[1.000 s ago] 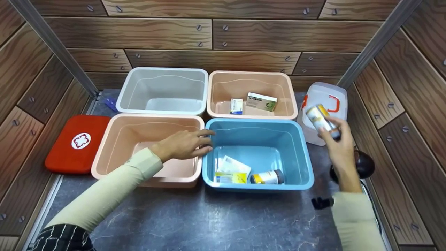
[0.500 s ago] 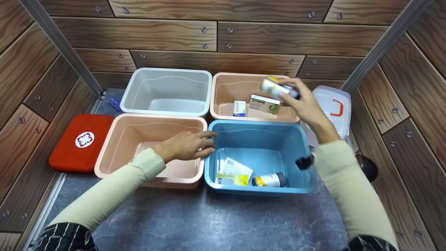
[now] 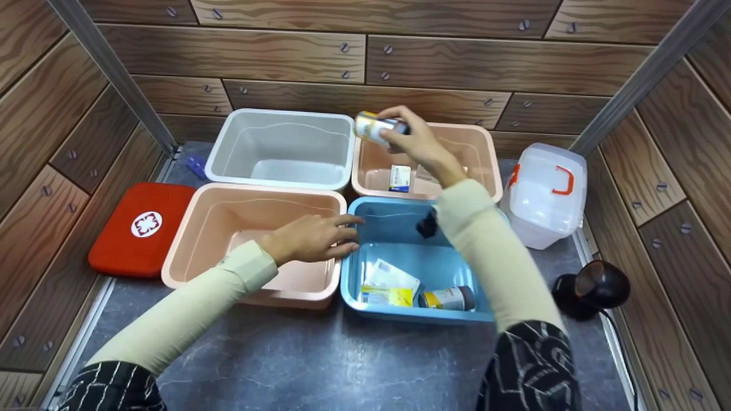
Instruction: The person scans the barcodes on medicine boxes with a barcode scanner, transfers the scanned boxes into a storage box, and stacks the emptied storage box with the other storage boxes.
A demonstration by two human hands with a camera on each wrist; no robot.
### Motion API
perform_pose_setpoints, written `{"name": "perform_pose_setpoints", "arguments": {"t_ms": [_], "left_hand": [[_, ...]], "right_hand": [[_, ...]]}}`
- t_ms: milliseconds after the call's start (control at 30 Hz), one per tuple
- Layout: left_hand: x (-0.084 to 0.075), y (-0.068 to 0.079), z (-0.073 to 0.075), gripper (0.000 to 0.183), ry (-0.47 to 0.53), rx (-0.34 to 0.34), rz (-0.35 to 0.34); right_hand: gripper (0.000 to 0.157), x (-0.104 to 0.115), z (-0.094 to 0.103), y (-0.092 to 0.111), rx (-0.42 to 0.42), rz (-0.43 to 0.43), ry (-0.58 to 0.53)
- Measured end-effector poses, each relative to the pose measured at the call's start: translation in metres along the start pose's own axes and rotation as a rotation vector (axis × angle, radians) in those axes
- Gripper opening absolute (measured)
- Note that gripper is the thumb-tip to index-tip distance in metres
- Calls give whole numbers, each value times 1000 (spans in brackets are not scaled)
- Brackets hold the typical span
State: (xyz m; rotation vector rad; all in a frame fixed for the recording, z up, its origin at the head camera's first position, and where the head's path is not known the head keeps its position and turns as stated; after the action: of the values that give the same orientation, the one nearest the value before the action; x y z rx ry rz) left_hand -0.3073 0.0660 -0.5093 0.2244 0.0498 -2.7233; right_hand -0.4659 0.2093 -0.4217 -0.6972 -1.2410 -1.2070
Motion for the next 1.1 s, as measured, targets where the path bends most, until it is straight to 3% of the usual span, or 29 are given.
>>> {"name": "perform_pose_setpoints", "arguments": {"t_ms": [167, 333, 500, 700, 800, 933, 1000, 1100], "left_hand": [[-1, -3, 2, 44, -17, -11, -11], [-3, -5, 2, 45, -34, -11, -20], [-3, -3, 2, 43, -39, -17, -23], [-3, -2, 1, 44, -33, -19, -26], [-3, -3, 1, 44, -22, -17, -20], [-1, -1, 1, 45, -27, -7, -3], [0, -1, 1, 46, -38, -6, -2], [-1, 0, 2, 45, -37, -18, -10]], "right_hand": [[39, -1, -29, -29, 40, -67, -34], [41, -17, -58, -52, 89, -183, -97], [44, -29, -87, -69, 136, -246, -52], [53, -34, -99, -81, 94, -308, -69], [66, -36, -100, -82, 57, -337, -116], [93, -33, -110, -82, 92, -287, -236], [103, -28, -113, -81, 127, -218, -299], [106, -20, -111, -77, 157, -97, -350]]}}
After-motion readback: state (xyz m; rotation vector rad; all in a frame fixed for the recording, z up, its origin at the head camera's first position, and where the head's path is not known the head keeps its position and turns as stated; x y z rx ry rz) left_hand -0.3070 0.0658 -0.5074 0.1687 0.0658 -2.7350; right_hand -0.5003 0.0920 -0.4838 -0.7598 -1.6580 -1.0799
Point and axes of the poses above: each hand's wrist, its own y-axis away from the middle knuckle, its own z-axis out of the back of the hand, x = y × z, the point moved 10 cm from there along -y, towards the middle knuckle, and after that the axes turned 11 degrees about -z, right-handed, at the moved point
